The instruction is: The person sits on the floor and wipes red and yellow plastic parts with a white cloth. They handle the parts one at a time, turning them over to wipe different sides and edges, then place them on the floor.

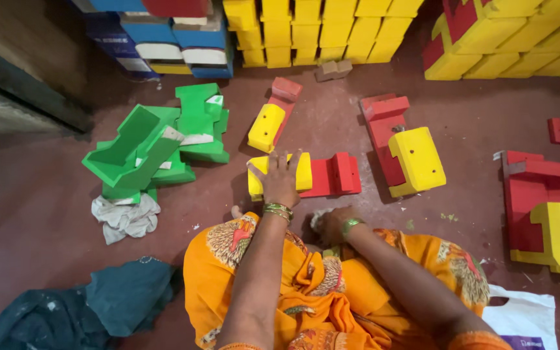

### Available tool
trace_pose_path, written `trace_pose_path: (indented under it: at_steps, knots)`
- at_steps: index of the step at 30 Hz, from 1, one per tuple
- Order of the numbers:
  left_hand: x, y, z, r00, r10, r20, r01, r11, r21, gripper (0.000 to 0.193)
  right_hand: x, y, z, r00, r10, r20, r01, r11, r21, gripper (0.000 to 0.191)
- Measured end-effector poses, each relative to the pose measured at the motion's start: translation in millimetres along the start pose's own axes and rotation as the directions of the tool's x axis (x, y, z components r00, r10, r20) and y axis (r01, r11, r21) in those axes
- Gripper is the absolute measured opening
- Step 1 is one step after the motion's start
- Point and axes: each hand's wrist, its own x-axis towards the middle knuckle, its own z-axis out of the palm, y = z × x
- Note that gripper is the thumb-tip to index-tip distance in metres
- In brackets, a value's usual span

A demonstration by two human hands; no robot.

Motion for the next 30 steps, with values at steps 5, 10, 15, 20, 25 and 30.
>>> trace_pose_path:
  at_steps: [5,10,15,20,25,30]
  knots:
    - [-0.7,1.3,4.4,1.000,-0.016,0.023,0.016,1.000,0.011,0.109,-35.4,34.5,-33.3,0.928,0.322,-0.187,-0.269,0.927,0.261,0.052]
    - [-2.7,1.6,-1.7,0.999,-0.014,0.050,0.012,1.000,0.025,0.113,14.3,63.8,-39.9,0.615,0.289,-0.734,-0.286,0.949,0.133,0.038]
    - [-4.7,1.2,-8.8,0.989,-0.028,0.145,0.030,0.999,-0.015,0.118,96.1,63.5,-18.6,0.833,0.011,-0.553,-0.298,0.852,-0.431,0.031]
    - [-5.2,0.7,-6.8,0.998,-0.012,0.066,0.012,1.000,0.008,0.115,109.1,57.1,10.5,0.692,-0.061,-0.719,-0.313,0.873,-0.375,0.034]
    - [-2.9,0.1,0.5,0.999,-0.015,0.041,0.016,1.000,-0.008,0.115,47.1,31.2,5.1,0.792,-0.080,-0.605,0.032,0.995,-0.090,0.038]
    - [-1.4,-1.7,3.2,1.000,-0.003,0.022,0.003,1.000,0.009,0.115,-33.7,20.3,-14.1,0.951,-0.180,-0.253,0.275,0.867,0.415,0.045]
